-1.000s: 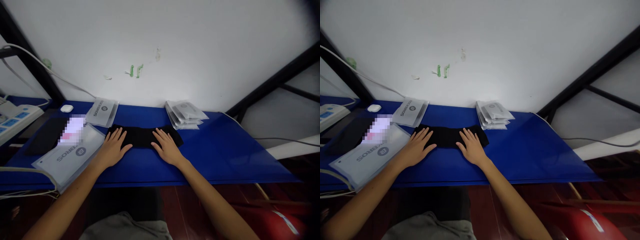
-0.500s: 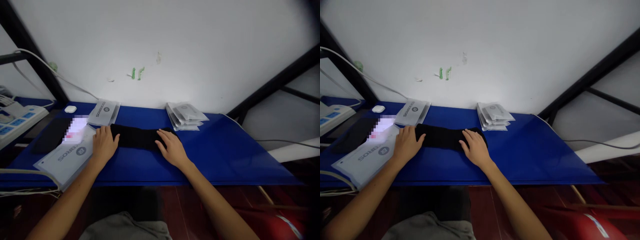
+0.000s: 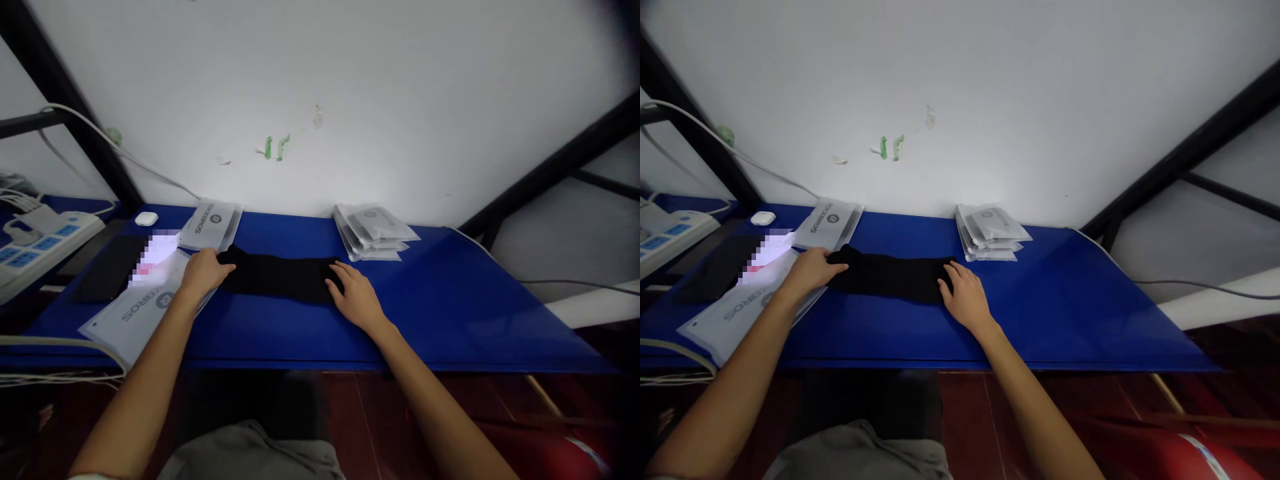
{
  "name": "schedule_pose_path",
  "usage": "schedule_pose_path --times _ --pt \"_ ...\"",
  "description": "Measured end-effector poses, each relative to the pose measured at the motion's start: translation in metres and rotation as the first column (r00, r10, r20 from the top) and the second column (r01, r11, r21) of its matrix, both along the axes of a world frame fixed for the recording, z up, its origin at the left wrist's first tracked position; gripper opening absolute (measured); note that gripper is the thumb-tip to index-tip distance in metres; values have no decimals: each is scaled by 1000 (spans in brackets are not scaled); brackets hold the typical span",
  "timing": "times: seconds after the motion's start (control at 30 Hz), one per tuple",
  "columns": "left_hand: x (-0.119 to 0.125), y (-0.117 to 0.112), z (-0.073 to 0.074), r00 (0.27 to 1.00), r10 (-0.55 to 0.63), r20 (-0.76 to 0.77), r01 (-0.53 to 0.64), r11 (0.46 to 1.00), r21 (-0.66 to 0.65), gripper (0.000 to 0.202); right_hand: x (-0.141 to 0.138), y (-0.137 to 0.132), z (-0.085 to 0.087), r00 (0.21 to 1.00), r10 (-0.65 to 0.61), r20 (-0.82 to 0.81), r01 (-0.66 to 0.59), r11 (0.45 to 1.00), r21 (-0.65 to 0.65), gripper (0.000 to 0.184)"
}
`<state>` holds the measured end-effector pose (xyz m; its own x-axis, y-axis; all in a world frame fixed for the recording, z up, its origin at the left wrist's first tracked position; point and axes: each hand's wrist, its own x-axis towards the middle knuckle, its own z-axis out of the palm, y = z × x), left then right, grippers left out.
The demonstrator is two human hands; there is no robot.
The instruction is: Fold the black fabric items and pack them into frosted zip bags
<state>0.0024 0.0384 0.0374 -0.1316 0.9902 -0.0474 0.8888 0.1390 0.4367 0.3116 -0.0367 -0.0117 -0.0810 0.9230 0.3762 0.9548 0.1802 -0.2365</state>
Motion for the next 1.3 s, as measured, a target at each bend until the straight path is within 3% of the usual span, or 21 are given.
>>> schedule_pose_path --times 0.13,0.33,0.5,0.57,0.63,0.7,0.83,1.0,1.1,1.3 --pt "-4 -10 10 999 3 -45 -1 999 49 33 -3 -2 4 994 60 -96 -62 998 -11 38" --pt "12 -33 27 998 -3 -69 22 963 267 34 -6 -4 6 982 103 -161 -107 994 -13 36" --pt "46 -49 35 982 -180 -63 191 909 371 36 -5 -5 3 978 102 -182 -108 994 -24 36" --pt "56 -53 36 932 -360 27 326 871 367 45 -4 -5 2 977 100 -187 -107 994 -28 36" --pt "61 -56 33 827 -540 154 463 811 357 54 -3 -6 2 976 100 -192 -107 994 -27 36" --pt "61 -56 26 771 -598 220 508 786 353 53 -3 -6 2 975 100 -197 -108 994 -29 36" --pt "56 -52 1 835 -549 35 522 810 266 54 -3 -6 2 976 102 -193 -110 993 -32 36" --pt "55 -50 -24 786 -604 -135 618 776 128 49 -3 -7 1 975 108 -193 -114 993 -20 37" --pt "54 -50 -25 781 -609 -142 624 773 115 49 -4 -7 1 975 113 -189 -118 993 -12 36" --pt "64 -51 -11 780 -626 -21 621 770 147 55 -4 -6 2 977 111 -184 -116 993 -17 35"
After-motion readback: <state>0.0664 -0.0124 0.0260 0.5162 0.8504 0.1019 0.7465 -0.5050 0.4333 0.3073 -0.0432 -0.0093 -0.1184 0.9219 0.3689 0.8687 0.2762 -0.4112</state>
